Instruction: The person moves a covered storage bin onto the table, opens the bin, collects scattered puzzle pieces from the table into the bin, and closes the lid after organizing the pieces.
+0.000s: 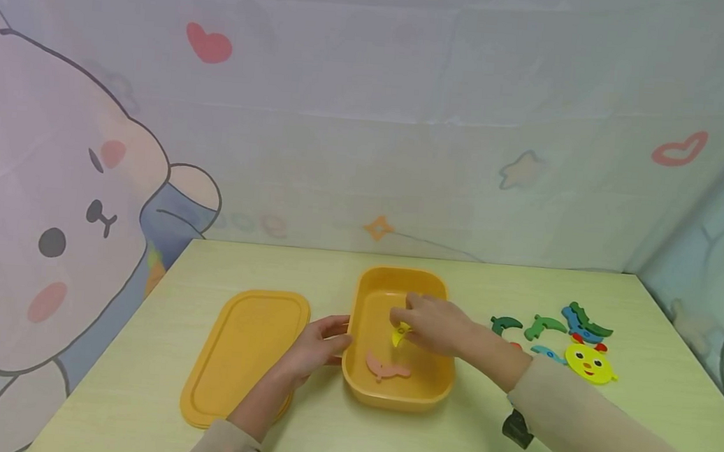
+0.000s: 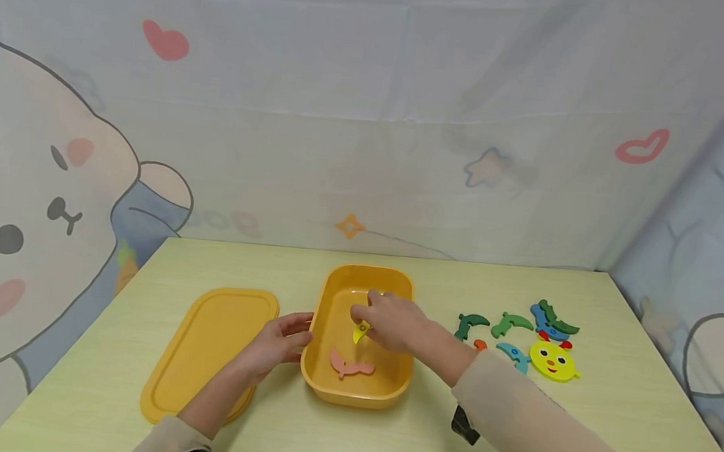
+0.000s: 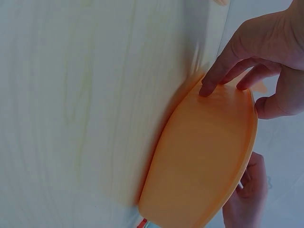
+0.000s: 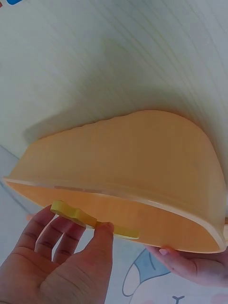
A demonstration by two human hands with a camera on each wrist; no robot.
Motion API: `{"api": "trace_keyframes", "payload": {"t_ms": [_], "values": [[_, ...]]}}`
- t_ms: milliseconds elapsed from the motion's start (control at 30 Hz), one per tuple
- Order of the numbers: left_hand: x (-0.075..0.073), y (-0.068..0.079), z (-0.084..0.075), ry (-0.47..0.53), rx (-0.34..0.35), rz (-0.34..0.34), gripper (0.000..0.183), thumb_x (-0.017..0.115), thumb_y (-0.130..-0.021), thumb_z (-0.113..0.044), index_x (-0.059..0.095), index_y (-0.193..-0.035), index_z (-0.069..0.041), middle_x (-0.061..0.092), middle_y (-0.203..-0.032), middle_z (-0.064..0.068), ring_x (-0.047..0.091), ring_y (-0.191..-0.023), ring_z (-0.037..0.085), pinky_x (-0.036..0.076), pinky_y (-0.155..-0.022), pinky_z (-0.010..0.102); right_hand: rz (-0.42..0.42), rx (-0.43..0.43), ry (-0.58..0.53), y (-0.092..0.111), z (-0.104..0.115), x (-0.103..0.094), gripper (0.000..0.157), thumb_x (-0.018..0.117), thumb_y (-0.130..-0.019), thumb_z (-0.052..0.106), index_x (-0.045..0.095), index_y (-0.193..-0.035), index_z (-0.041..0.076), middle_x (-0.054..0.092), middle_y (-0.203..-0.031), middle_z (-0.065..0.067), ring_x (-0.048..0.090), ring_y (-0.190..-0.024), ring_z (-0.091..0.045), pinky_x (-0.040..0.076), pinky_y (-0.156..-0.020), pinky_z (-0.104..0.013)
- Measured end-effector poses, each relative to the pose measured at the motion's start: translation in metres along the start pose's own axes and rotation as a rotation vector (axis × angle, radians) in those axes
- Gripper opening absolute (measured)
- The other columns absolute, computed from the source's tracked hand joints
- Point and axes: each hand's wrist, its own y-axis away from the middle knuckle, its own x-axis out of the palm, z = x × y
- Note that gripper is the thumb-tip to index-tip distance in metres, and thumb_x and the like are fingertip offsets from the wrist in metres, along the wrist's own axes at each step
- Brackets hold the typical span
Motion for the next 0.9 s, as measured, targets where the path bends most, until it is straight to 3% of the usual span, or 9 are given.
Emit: {"api": "trace_keyframes", "payload": {"t_ms": [567, 900], "values": [[0.0001, -0.0011, 0.0011, 0.011, 0.013, 0.008, 0.047, 0.051, -0.093, -0.013, 0.039, -0.136, 0.003, 0.044, -0.133, 0.025, 0.054, -0.112, 0.034, 0.054, -0.079, 0.039, 0.032, 0.042, -0.025, -0.0021, 0.0006, -0.0002, 0.025, 0.069, -0.082, 0.016, 0.059, -0.104, 0.019, 0.051, -0.092, -0.004, 0.047, -0.071, -0.017, 0.043, -0.055, -0.024], [0.0005, -0.0010, -0.0016, 0.014, 0.002, 0.007, 0.047, 0.051, -0.093, -0.011, 0.039, -0.136, 0.003, 0.045, -0.133, 0.025, 0.052, -0.113, 0.035, 0.054, -0.079, 0.039, 0.026, 0.030, -0.010, -0.0010, -0.0019, -0.0009, 0.035, 0.070, -0.082, 0.023, 0.058, -0.114, 0.019, 0.055, -0.107, -0.005, 0.056, -0.086, -0.021, 0.051, -0.068, -0.030]]}}
